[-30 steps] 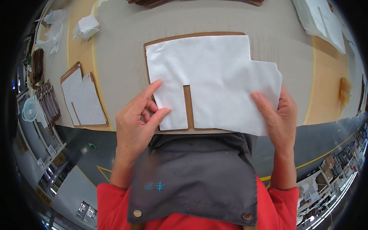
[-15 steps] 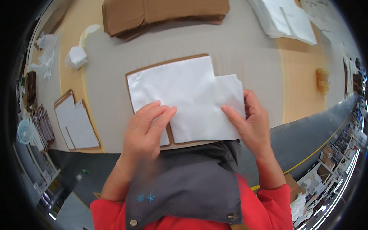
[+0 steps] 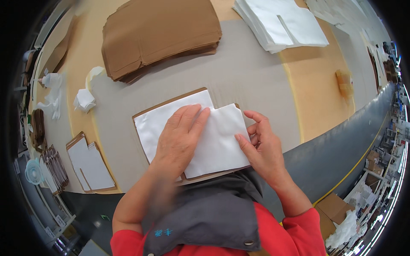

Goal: Applying glue to brown leather components and attaching white reinforcing interfacing paper.

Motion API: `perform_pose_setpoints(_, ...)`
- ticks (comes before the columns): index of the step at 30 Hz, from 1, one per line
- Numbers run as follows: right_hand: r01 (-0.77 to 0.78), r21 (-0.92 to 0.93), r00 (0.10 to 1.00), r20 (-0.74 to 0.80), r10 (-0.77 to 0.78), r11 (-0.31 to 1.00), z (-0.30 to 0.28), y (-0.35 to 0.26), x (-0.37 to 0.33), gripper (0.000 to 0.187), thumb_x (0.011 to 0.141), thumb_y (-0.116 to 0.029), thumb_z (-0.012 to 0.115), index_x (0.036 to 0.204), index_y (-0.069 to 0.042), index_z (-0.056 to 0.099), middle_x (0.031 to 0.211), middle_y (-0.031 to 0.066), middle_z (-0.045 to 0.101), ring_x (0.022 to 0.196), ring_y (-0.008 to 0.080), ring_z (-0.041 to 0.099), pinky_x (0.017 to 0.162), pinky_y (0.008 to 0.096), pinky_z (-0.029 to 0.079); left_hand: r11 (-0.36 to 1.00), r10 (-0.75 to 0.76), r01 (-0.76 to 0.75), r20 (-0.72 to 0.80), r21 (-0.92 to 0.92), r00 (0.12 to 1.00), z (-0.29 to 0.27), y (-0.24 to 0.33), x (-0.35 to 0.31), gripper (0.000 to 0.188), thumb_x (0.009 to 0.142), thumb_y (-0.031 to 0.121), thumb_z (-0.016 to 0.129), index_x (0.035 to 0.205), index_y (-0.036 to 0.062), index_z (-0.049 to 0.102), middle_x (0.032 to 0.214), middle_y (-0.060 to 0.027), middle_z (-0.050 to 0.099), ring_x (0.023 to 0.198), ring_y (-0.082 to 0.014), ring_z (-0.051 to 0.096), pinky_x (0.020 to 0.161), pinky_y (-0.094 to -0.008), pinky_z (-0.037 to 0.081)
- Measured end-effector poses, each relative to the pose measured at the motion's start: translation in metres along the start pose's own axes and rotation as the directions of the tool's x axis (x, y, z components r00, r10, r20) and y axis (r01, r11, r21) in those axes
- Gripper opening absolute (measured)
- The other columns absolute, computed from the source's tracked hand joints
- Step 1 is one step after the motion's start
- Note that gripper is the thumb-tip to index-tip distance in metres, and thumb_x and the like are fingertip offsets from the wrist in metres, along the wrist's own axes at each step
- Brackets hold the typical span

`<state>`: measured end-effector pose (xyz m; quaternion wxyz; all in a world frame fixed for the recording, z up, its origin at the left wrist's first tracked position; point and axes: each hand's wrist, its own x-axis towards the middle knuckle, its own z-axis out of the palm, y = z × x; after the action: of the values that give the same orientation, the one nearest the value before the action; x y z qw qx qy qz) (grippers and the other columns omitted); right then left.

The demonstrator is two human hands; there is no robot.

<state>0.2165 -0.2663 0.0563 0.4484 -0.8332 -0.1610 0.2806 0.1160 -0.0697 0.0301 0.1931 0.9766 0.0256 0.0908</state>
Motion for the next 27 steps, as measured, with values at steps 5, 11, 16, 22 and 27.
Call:
perform_pose_setpoints(5, -0.005, 0.022, 1.000, -0.015, 0.006, 1.000, -0.002, 0.009, -0.003, 0.050, 0.092, -0.005, 0.071, 0.137, -0.002, 0.049, 0.080, 0.0001, 0.057, 0.061, 0.0052, 0.052, 0.063, 0.0215, 0.046, 1.000, 0.000, 0.000, -0.033, -0.013, 0.999, -0.003, 0.008, 0.001, 0.057, 0.077, -0.004, 0.061, 0.133, 0.0032, 0.061, 0.132, -0.0130, 0.057, 0.125, -0.0289, 0.054, 0.105, -0.0399, 0.047)
perform_pose_setpoints(11, 0.011, -0.024, 1.000, -0.020, -0.012, 1.000, 0.001, 0.012, -0.003, 0.051, 0.091, -0.006, 0.073, 0.136, -0.002, 0.050, 0.079, 0.0010, 0.057, 0.060, 0.0070, 0.052, 0.059, 0.0237, 0.046, 0.990, 0.141, -0.141, -0.013, -0.024, 0.990, 0.011, 0.020, 0.003, 0.052, 0.077, 0.002, 0.064, 0.129, 0.0018, 0.063, 0.128, -0.0111, 0.058, 0.122, -0.0260, 0.056, 0.103, -0.0364, 0.048)
perform_pose_setpoints(16, 0.026, -0.065, 0.999, -0.032, -0.028, 0.998, 0.000, 0.014, -0.004, 0.051, 0.090, -0.008, 0.074, 0.135, -0.003, 0.051, 0.078, 0.0016, 0.056, 0.060, 0.0078, 0.052, 0.058, 0.0243, 0.046, 0.991, 0.130, -0.130, 0.018, 0.019, 0.991, 0.012, 0.023, 0.002, 0.053, 0.077, 0.003, 0.064, 0.130, 0.0029, 0.062, 0.129, -0.0108, 0.057, 0.122, -0.0249, 0.056, 0.102, -0.0351, 0.049)
perform_pose_setpoints(22, 0.030, -0.093, 0.998, -0.046, -0.035, 0.995, -0.010, 0.016, -0.008, 0.052, 0.089, -0.013, 0.076, 0.134, -0.003, 0.052, 0.083, 0.0018, 0.057, 0.059, 0.0075, 0.051, 0.057, 0.0236, 0.045, 0.995, 0.075, -0.075, 0.004, -0.063, 0.997, 0.013, 0.022, -0.001, 0.057, 0.077, 0.000, 0.063, 0.133, 0.0076, 0.062, 0.133, -0.0125, 0.056, 0.124, -0.0282, 0.056, 0.103, -0.0382, 0.048)
perform_pose_setpoints(27, 0.125, -0.012, 0.962, -0.245, -0.124, 0.992, -0.033, 0.035, -0.016, 0.046, 0.091, -0.023, 0.077, 0.128, -0.004, 0.059, 0.104, 0.0065, 0.060, 0.078, 0.0096, 0.057, 0.063, 0.0230, 0.047, 0.961, 0.248, -0.245, 0.006, -0.125, 0.969, 0.007, 0.028, -0.005, 0.055, 0.074, -0.001, 0.065, 0.128, 0.0079, 0.066, 0.132, -0.0105, 0.057, 0.121, -0.0295, 0.057, 0.101, -0.0397, 0.050)
